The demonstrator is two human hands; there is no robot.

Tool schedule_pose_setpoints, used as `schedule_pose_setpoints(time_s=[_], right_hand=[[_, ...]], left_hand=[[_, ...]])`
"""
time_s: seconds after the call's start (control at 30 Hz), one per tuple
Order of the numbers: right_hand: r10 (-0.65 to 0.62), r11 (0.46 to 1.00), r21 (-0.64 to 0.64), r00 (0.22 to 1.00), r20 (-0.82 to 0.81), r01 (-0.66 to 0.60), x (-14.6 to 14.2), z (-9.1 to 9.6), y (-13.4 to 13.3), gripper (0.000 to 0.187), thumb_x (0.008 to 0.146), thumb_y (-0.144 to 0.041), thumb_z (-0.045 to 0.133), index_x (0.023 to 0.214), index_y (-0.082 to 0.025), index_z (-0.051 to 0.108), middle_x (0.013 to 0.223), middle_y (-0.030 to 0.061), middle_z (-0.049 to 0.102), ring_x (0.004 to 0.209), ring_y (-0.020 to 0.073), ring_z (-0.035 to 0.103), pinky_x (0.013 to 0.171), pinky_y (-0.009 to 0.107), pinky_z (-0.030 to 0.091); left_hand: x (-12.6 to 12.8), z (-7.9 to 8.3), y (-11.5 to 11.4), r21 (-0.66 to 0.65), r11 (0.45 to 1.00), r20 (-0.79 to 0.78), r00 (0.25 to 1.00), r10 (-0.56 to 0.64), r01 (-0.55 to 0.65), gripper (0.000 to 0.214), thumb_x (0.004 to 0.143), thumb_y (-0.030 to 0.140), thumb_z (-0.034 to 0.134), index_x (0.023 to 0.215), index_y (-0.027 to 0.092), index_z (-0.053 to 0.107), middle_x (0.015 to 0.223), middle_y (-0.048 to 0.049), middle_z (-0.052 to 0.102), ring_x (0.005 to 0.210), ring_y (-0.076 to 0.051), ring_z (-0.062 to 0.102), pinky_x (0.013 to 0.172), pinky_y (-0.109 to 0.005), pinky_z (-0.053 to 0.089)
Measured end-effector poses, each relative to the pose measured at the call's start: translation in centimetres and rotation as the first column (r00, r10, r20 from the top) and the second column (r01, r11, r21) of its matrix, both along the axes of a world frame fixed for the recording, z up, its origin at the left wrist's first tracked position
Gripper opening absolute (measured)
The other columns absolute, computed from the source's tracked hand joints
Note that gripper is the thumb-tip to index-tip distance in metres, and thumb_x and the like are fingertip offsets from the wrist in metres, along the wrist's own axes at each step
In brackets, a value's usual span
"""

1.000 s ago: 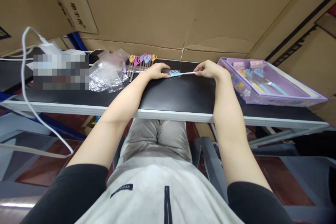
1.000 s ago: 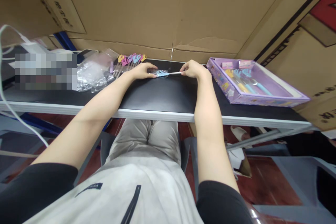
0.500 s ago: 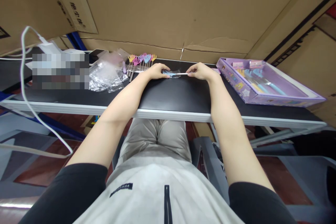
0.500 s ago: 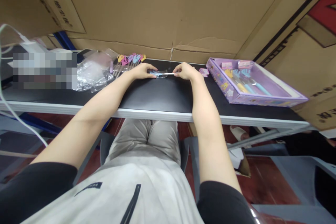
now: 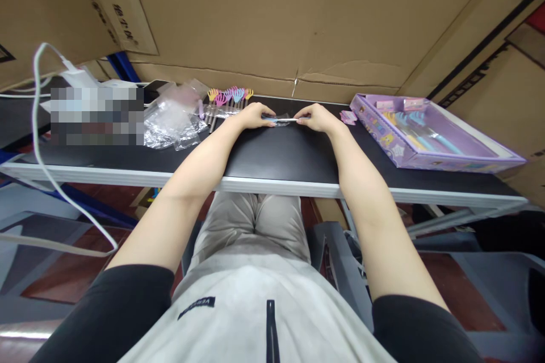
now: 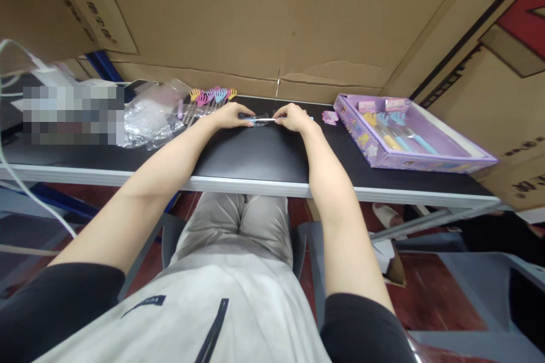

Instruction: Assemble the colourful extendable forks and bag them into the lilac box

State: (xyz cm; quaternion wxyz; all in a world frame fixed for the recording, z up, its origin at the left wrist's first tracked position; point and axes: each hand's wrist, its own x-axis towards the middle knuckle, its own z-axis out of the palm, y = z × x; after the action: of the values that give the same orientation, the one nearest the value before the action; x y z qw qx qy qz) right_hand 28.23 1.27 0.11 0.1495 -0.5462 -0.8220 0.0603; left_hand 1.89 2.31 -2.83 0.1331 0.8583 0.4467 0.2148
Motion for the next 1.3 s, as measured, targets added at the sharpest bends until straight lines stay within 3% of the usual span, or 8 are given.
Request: schedule_pose_setpoints(time_s=[0.2,0.33,0.57,0.83,0.97,1.3], right_hand=[[0.018,0.996,-0.084,0.994,-0.112,-0.028,-0.2,0.0,-0.1,0.03,0.089,-0.032,0.075,0.114,-0.019,0.085,0.111,0.0088,0.083,0.104,0.0247,0.074,0.099,0.037,0.057],[0.002,0.998,-0.069,0.991,-0.131,-0.011,-0.3,0.3,-0.4,0.031,0.091,-0.032,0.072,0.116,-0.019,0.084,0.11,0.009,0.082,0.104,0.0247,0.074,0.097,0.037,0.057],[0.005,0.999,-0.037,0.996,-0.085,-0.008,-1.0,0.9,-1.1,0.034,0.091,-0.041,0.073,0.115,-0.02,0.085,0.108,0.0089,0.081,0.101,0.025,0.071,0.097,0.037,0.055],[0.101,0.994,-0.016,0.977,-0.186,-0.105,-0.9,-0.5,0.7,0.024,0.084,-0.031,0.077,0.101,-0.015,0.083,0.094,0.0087,0.078,0.088,0.0217,0.068,0.088,0.035,0.054],[0.118,0.992,-0.016,0.971,-0.206,-0.124,-0.7,-0.7,0.9,0.019,0.084,-0.028,0.076,0.097,-0.015,0.082,0.09,0.007,0.076,0.085,0.0203,0.066,0.087,0.034,0.053],[0.126,0.992,0.002,0.962,-0.24,-0.13,-0.8,-0.6,1.0,0.019,0.084,-0.031,0.079,0.095,-0.015,0.081,0.088,0.0069,0.075,0.083,0.02,0.065,0.085,0.034,0.054]], left_hand=[[0.1,0.4,-0.4,0.017,1.0,-0.034,0.999,0.015,-0.015,0.062,0.085,0.043,0.081,0.141,0.019,0.074,0.143,-0.0101,0.074,0.135,-0.03,0.068,0.118,-0.036,0.048],[0.1,0.6,-0.2,0.082,0.996,-0.072,0.997,0.041,-0.035,0.058,0.085,0.047,0.079,0.137,0.024,0.076,0.138,-0.0068,0.077,0.133,-0.032,0.068,0.116,-0.038,0.049],[0.7,0.7,-0.3,0.136,0.991,-0.095,0.995,0.019,-0.006,0.051,0.089,0.042,0.074,0.135,0.018,0.077,0.136,-0.0112,0.076,0.128,-0.031,0.069,0.112,-0.038,0.05],[1.5,0.8,-0.9,0.133,0.991,-0.216,0.976,0.024,0.005,0.059,0.092,0.041,0.069,0.142,0.008,0.07,0.137,-0.0189,0.073,0.127,-0.032,0.069,0.11,-0.037,0.05],[1.4,1.0,-0.9,0.137,0.991,-0.25,0.968,0.033,0.001,0.066,0.092,0.045,0.071,0.149,0.012,0.064,0.146,-0.017,0.069,0.135,-0.032,0.064,0.114,-0.036,0.047],[1.0,3.2,-3.2,0.217,0.953,-0.37,0.886,0.28,-0.211,0.08,0.09,0.057,0.077,0.156,0.017,0.056,0.155,-0.0196,0.06,0.148,-0.042,0.049,0.127,-0.059,0.026]])
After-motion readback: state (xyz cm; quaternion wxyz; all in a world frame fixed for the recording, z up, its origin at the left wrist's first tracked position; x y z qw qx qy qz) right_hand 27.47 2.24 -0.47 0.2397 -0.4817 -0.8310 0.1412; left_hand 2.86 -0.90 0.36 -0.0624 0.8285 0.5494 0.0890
